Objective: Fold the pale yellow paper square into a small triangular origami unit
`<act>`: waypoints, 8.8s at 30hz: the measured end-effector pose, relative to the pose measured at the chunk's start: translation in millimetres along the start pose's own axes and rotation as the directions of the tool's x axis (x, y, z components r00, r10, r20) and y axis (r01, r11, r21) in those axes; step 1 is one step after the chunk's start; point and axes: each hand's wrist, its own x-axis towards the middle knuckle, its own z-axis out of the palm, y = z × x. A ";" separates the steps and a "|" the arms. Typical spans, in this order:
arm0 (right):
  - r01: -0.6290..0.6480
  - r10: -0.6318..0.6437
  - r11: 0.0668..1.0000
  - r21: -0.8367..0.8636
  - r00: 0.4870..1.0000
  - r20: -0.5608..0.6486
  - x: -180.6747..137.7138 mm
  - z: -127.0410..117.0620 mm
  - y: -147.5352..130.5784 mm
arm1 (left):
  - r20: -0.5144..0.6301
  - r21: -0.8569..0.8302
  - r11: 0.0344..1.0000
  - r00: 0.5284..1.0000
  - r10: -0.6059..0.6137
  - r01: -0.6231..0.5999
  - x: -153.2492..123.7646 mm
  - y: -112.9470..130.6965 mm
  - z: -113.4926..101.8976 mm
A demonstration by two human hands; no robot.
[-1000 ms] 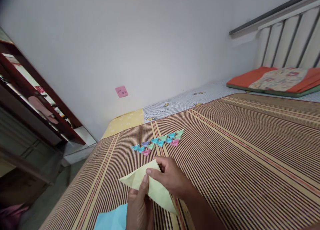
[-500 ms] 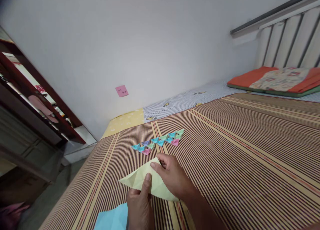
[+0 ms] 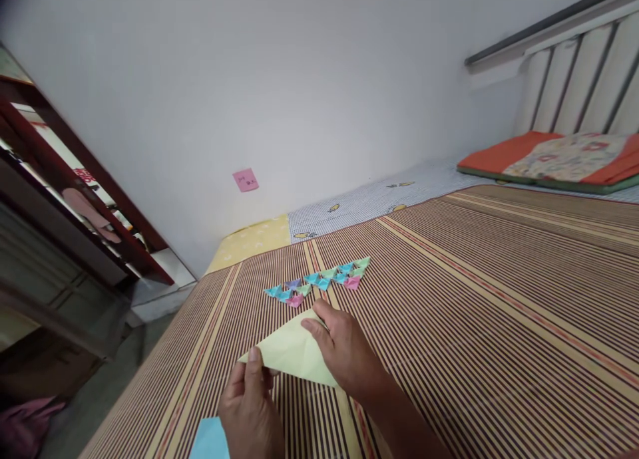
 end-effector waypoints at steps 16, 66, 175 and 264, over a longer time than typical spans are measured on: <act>-0.021 0.022 0.992 0.125 1.000 -0.007 -0.1 -8.6 -5.0 | 0.167 -0.194 0.954 0.966 -0.199 0.230 -14.1 2.2 22.8; -0.279 0.458 0.516 0.810 0.889 0.014 -16.9 89.6 -15.5 | -0.025 -0.450 0.860 0.959 -0.281 0.241 10.0 -8.1 4.1; 0.091 -0.085 0.996 0.009 0.953 -0.289 -2.4 27.6 -0.3 | 0.345 -0.150 0.978 0.935 -0.085 0.144 -18.8 -3.4 19.9; 0.130 -0.117 0.989 0.076 0.981 -0.156 -7.5 14.7 -29.4 | 0.257 -0.648 0.614 0.888 -0.380 0.451 -11.2 14.7 23.4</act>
